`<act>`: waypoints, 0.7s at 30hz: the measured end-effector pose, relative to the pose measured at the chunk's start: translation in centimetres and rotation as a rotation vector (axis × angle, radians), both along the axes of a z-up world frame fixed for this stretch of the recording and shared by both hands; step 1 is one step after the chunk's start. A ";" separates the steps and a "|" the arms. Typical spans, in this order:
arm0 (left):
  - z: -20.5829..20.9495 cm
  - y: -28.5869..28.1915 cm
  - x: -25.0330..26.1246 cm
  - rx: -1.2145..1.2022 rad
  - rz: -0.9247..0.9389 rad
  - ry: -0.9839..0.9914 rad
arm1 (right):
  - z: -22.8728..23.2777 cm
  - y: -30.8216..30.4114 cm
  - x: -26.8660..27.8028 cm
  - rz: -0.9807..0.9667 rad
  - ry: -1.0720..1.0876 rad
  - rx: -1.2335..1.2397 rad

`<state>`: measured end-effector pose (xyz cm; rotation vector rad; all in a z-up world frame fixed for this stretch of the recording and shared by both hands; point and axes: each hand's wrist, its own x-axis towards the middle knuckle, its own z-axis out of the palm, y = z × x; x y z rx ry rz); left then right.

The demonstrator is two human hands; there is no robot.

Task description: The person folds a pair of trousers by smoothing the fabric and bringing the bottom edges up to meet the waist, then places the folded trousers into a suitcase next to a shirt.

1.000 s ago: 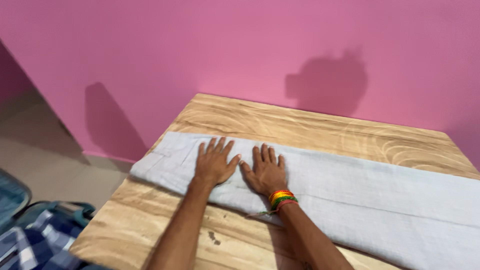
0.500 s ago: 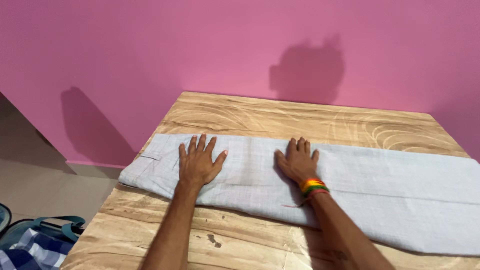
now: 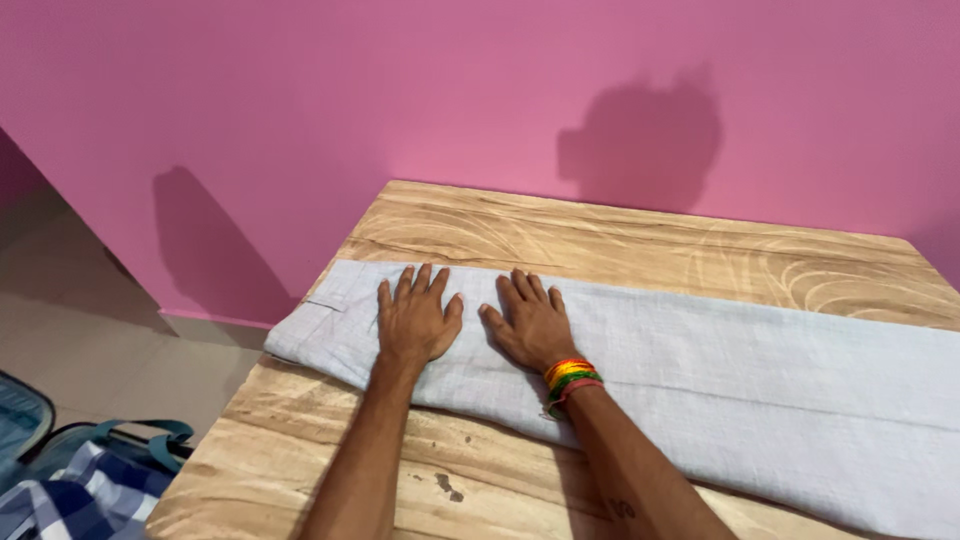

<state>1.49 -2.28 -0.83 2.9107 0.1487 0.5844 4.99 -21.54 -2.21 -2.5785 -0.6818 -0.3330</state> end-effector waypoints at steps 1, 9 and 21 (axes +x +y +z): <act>0.0 -0.1 -0.1 -0.001 0.007 -0.002 | -0.2 -0.4 0.0 0.007 -0.002 -0.001; 0.5 3.2 -1.2 0.020 -0.060 0.118 | -0.4 -0.7 -0.2 -0.005 -0.045 0.080; 0.8 3.6 -2.1 0.096 0.129 0.145 | 0.5 -0.3 -1.1 -0.006 -0.061 0.024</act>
